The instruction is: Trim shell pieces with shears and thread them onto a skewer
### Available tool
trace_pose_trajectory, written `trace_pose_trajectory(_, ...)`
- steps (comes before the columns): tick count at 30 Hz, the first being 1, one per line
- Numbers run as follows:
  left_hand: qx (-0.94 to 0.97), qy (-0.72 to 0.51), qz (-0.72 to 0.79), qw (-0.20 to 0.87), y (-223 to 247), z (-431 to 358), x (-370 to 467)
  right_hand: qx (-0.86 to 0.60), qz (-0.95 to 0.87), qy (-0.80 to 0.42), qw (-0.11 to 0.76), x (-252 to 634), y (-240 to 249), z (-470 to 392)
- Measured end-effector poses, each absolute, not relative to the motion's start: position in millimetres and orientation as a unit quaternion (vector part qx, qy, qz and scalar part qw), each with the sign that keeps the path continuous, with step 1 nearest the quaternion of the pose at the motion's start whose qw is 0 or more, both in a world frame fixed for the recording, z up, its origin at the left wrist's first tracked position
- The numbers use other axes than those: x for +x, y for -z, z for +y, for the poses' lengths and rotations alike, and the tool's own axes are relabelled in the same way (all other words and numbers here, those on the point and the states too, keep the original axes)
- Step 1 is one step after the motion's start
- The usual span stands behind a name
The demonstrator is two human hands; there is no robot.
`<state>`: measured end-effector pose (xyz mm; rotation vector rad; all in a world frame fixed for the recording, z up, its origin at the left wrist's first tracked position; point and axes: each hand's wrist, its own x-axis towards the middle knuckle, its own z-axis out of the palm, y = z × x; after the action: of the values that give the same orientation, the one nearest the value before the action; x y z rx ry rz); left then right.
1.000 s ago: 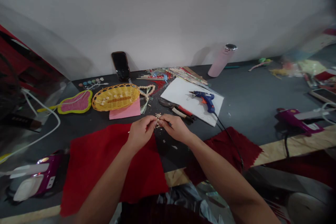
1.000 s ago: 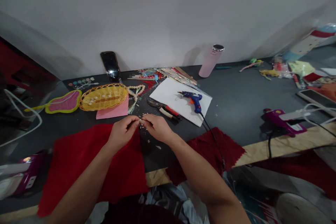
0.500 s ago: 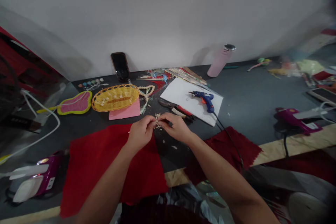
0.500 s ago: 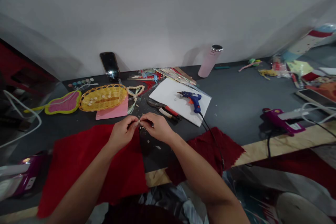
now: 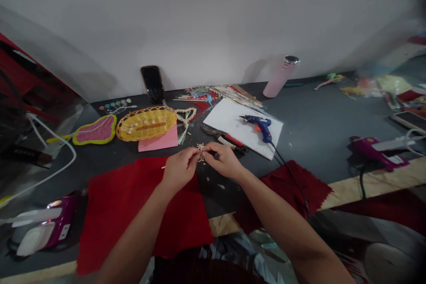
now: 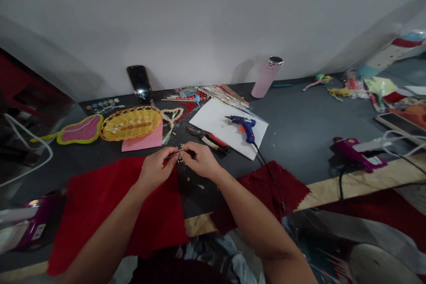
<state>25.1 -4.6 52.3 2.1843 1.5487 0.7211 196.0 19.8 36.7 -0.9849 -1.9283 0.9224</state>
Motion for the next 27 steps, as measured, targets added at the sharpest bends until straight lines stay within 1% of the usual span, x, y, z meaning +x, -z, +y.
trace_pose_trajectory(3, 0.760, -0.291, 0.550, 0.186, -52.4, -5.1, 25.5, -0.403, -0.731, -0.394, 0.385, 196.4, -37.7, 20.9)
trace_pose_trajectory(9, 0.751, -0.301, 0.562, 0.172, -53.1, -5.6, 25.2, -0.406, -0.709, -0.430, 0.384, 195.8, -38.9, 20.9)
trace_pose_trajectory(27, 0.729, -0.329, 0.561, 0.213, -53.6, -6.2, 26.1, -0.404, -0.706, -0.432, 0.389, 195.3, -40.0, 19.9)
